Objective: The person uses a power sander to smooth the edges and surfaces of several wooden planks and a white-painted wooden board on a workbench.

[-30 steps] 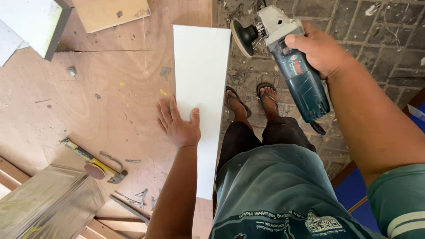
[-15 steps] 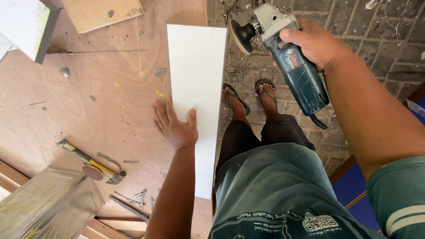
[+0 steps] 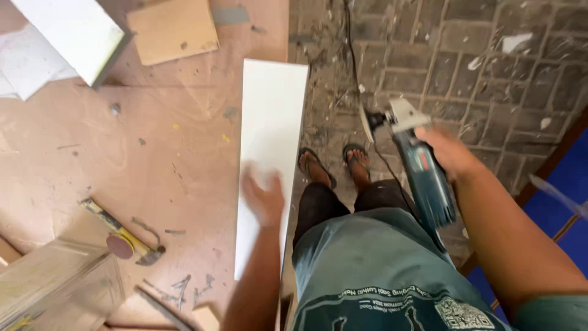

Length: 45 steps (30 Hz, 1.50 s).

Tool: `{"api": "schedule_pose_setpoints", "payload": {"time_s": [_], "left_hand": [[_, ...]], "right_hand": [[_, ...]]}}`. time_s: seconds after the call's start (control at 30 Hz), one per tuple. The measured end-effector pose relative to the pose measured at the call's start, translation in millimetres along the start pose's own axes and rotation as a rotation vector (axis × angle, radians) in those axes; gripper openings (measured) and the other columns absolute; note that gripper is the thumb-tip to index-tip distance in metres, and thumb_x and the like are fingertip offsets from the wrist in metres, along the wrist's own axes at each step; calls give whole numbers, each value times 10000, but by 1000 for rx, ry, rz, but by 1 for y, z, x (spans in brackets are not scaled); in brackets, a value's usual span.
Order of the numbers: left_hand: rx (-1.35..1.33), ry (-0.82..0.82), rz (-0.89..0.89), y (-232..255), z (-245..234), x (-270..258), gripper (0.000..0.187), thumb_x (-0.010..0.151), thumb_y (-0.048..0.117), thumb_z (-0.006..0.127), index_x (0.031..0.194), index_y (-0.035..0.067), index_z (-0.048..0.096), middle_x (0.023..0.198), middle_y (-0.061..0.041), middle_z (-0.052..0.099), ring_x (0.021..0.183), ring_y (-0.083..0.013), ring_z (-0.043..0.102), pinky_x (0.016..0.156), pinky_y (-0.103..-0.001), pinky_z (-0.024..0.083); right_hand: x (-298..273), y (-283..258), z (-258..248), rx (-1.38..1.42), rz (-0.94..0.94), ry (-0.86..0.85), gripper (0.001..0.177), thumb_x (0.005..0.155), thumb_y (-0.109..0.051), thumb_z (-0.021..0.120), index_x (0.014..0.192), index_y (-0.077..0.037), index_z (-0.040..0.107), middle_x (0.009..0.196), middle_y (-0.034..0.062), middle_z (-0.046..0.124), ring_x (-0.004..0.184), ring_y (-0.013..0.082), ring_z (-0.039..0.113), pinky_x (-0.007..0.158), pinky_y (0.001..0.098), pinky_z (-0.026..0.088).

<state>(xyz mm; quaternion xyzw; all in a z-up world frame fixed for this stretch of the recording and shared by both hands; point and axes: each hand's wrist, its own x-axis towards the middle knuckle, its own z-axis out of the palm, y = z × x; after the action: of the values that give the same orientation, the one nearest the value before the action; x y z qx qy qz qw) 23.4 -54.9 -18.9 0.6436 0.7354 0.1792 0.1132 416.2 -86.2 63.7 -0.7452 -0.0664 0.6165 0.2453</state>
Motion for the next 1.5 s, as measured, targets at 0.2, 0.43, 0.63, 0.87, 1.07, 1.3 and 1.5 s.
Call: {"api": "schedule_pose_setpoints", "payload": {"time_s": [0.2, 0.43, 0.63, 0.87, 1.07, 1.3, 1.5], "left_hand": [[-1259, -583, -1144, 96, -24, -56, 729, 949, 555, 538, 1509, 88, 526, 1281, -139, 679, 1045, -251, 668, 820, -394, 542], [-1744, -101, -1525, 91, -36, -41, 749, 929, 572, 563, 1545, 152, 498, 1607, -6, 504, 1472, -223, 481, 1194, -428, 389], [-1726, 294, -1445, 115, -79, -10, 452, 1000, 355, 619, 1298, 23, 541, 1350, -210, 657, 1282, -326, 654, 1144, -463, 496], [-1657, 364, -1260, 94, -124, 7, 588, 878, 205, 685, 1402, 29, 483, 1343, -223, 439, 1486, -449, 442, 1197, -511, 482], [-1252, 251, -1121, 61, -131, 47, 219, 988, 117, 626, 1156, 84, 490, 948, -125, 634, 736, -215, 578, 615, -376, 495], [-1274, 55, -970, -2, -105, 78, 402, 1019, 282, 594, 1395, 151, 544, 1149, -89, 697, 993, -230, 692, 803, -374, 585], [-994, -39, -1043, -3, -110, 85, 605, 988, 336, 604, 1527, 117, 441, 1242, -101, 669, 1044, -248, 705, 880, -385, 639]], "right_hand": [[21, 52, -50, 49, 121, 17, 627, 936, -539, 565, 1429, -151, 551, 1321, 153, 594, 1107, 363, 581, 894, 543, 460], [0, 83, -87, 188, -103, 2, 487, 1112, -418, 496, 1185, 22, 694, 1020, 223, 727, 825, 338, 687, 697, 467, 543], [35, 119, -119, 238, -128, 128, 305, 1035, -534, 635, 1078, -236, 586, 836, 0, 605, 644, 216, 586, 564, 426, 486], [45, 131, -135, 251, -92, 140, 502, 1042, -665, 608, 1179, -183, 637, 979, 80, 677, 789, 294, 645, 681, 525, 535], [46, 159, -155, 426, -346, -178, 655, 1056, -623, 556, 1351, -43, 626, 1142, 195, 716, 909, 301, 712, 736, 431, 574], [-13, 114, -132, -14, -191, 211, 668, 975, -537, 580, 1493, -202, 323, 1364, 91, 375, 1147, 327, 410, 846, 551, 443], [-26, 87, -98, -280, -523, 78, 695, 883, -292, 709, 1496, -78, 461, 1294, 116, 604, 1110, 244, 562, 886, 428, 448]]}}
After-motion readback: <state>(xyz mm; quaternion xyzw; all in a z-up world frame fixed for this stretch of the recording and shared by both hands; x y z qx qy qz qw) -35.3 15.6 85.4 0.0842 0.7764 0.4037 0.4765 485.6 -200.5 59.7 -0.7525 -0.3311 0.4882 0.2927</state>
